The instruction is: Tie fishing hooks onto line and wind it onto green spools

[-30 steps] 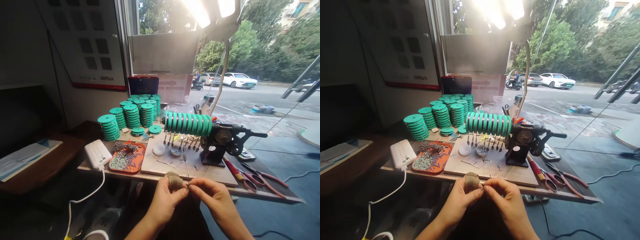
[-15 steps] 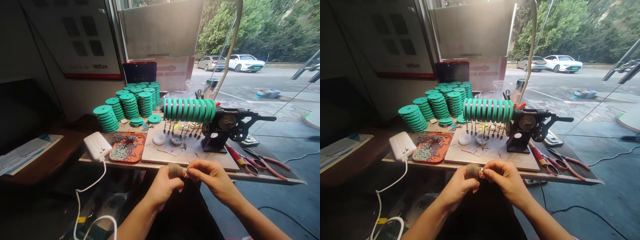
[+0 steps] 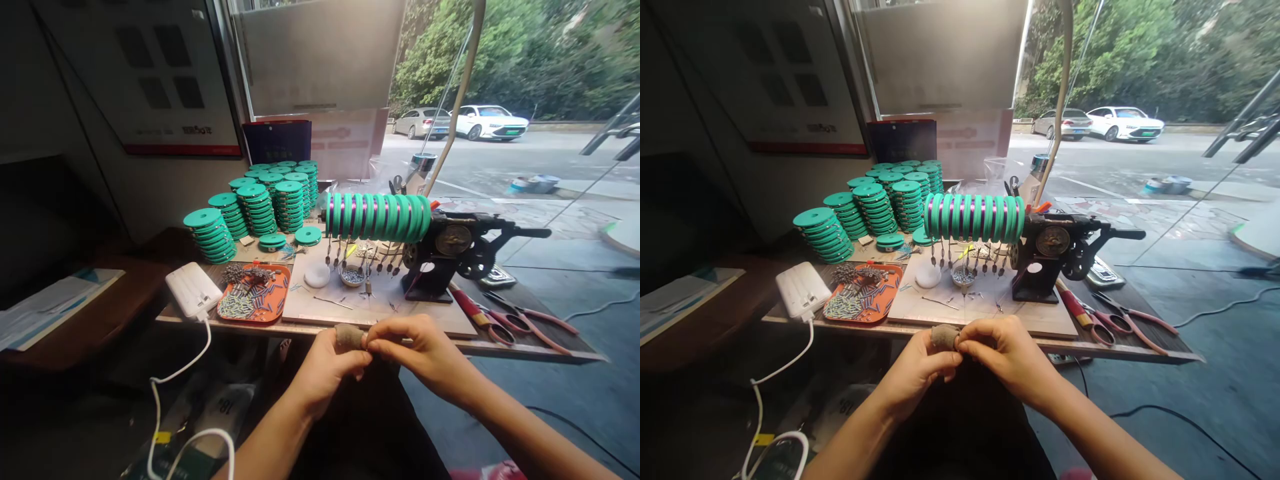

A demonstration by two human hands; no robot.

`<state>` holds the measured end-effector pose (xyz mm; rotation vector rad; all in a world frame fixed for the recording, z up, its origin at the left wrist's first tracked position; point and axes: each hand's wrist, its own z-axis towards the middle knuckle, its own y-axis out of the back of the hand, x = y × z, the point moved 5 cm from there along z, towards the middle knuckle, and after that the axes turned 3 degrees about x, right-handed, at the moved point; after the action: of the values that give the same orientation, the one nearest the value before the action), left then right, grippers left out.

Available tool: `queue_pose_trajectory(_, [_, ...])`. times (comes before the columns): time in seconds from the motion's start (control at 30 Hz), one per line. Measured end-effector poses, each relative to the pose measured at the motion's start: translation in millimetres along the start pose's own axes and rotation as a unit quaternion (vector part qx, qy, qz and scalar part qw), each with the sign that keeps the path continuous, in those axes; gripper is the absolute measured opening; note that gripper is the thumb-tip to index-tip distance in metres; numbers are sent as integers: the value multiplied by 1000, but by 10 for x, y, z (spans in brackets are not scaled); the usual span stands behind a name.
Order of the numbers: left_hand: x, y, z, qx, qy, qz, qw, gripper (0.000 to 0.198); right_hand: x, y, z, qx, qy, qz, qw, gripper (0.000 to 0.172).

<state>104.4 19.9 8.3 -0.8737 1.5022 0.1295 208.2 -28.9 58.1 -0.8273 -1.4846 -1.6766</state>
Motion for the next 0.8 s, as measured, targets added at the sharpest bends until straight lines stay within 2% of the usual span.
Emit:
queue_pose_trajectory(0.07, [15,-12,6,7,-3,-25,1000,7,-20,-3,-30,-21,1,3,1000,15])
queue_pose_trajectory(0.2, [86,-34,10,4,30,-88,996,12,-163,-22,-206,-132,-31,18,991,16])
queue_pose_trajectory(0.27, [111,-49,11,4,43,-110,993,13,-213,-111,-285,-135,-38,20,990,16])
queue_pose_trajectory(0.37, [116,-71,15,7,44,-127,991,12,-227,-286,-334,-99,-40,75,991,17])
queue_pose_trajectory(0.53, [112,-70,5,-6,43,-108,993,14,-216,-349,-342,-133,-73,163,975,25])
queue_pose_trajectory(0.67, [71,-24,-10,-31,14,-50,998,15,-254,-129,-344,-206,-77,78,972,23])
queue_pose_trajectory(0.73, [33,-3,-12,-43,0,-9,999,15,-231,24,-326,-246,-51,-7,968,21])
queue_pose_trajectory(0.8, [-3,0,-7,-45,-1,25,999,13,-167,131,-285,-259,-8,-86,962,20])
